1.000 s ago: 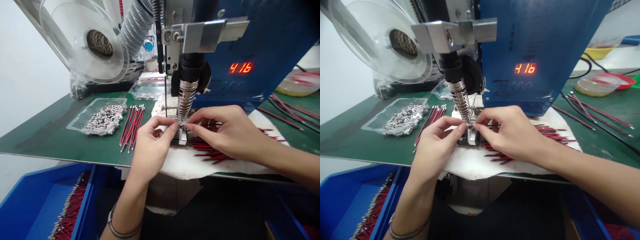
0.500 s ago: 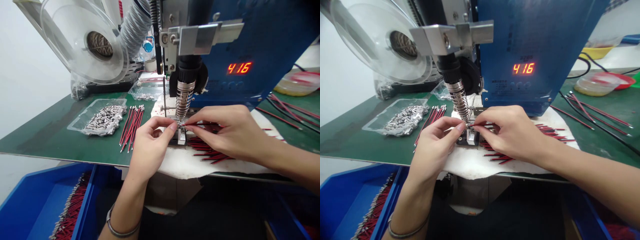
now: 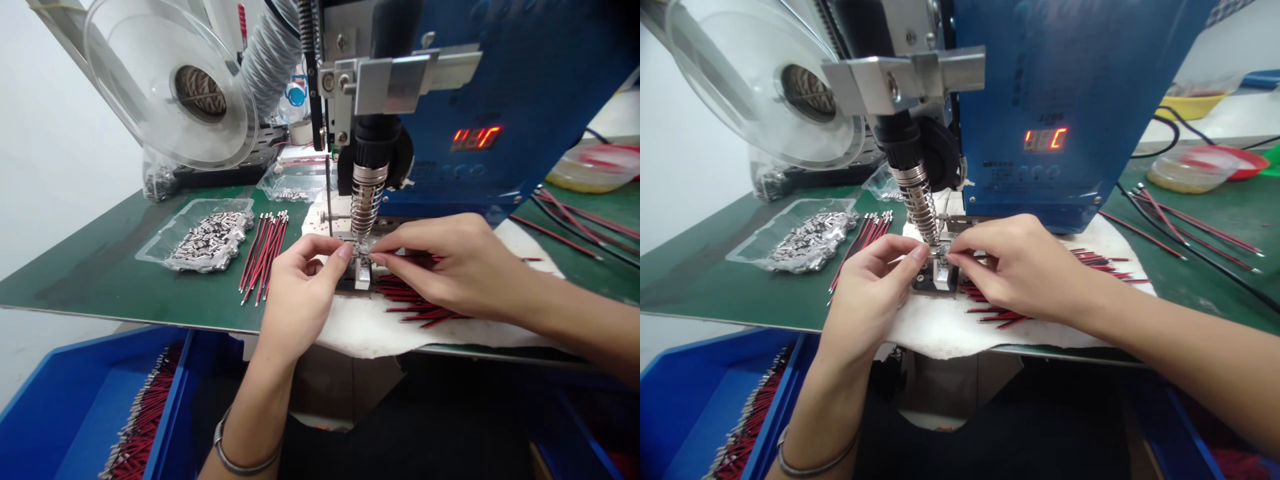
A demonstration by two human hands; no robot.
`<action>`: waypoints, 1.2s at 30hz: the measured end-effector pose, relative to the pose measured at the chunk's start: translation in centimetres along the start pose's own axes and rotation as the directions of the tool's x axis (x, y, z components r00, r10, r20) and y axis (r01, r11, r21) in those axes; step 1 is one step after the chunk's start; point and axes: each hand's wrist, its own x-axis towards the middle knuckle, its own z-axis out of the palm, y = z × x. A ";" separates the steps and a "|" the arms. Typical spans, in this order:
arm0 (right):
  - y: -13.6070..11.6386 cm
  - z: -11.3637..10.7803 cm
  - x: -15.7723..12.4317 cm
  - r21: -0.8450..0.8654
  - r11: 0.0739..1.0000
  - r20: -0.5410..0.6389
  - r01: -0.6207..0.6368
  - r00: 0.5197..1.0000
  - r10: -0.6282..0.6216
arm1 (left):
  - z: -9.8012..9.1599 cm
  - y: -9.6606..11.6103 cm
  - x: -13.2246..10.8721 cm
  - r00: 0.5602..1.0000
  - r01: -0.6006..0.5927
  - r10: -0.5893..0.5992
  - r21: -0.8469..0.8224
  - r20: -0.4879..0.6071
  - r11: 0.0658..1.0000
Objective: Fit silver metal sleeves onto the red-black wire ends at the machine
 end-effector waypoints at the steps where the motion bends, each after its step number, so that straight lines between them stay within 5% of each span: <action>1: 0.0 0.0 0.0 0.009 1.000 0.002 -0.012 1.000 0.012 | 0.0 0.1 0.0 1.000 -0.002 0.002 -0.005 0.002 1.000; 7: -0.2 -0.2 0.2 0.092 0.990 0.043 -0.104 0.994 0.100 | 0.0 0.3 -0.2 1.000 0.017 -0.017 0.019 -0.007 1.000; 36: -0.3 0.2 0.4 0.115 0.986 0.054 -0.123 0.992 0.118 | 0.1 0.5 -0.2 1.000 -0.007 0.008 0.056 -0.013 0.998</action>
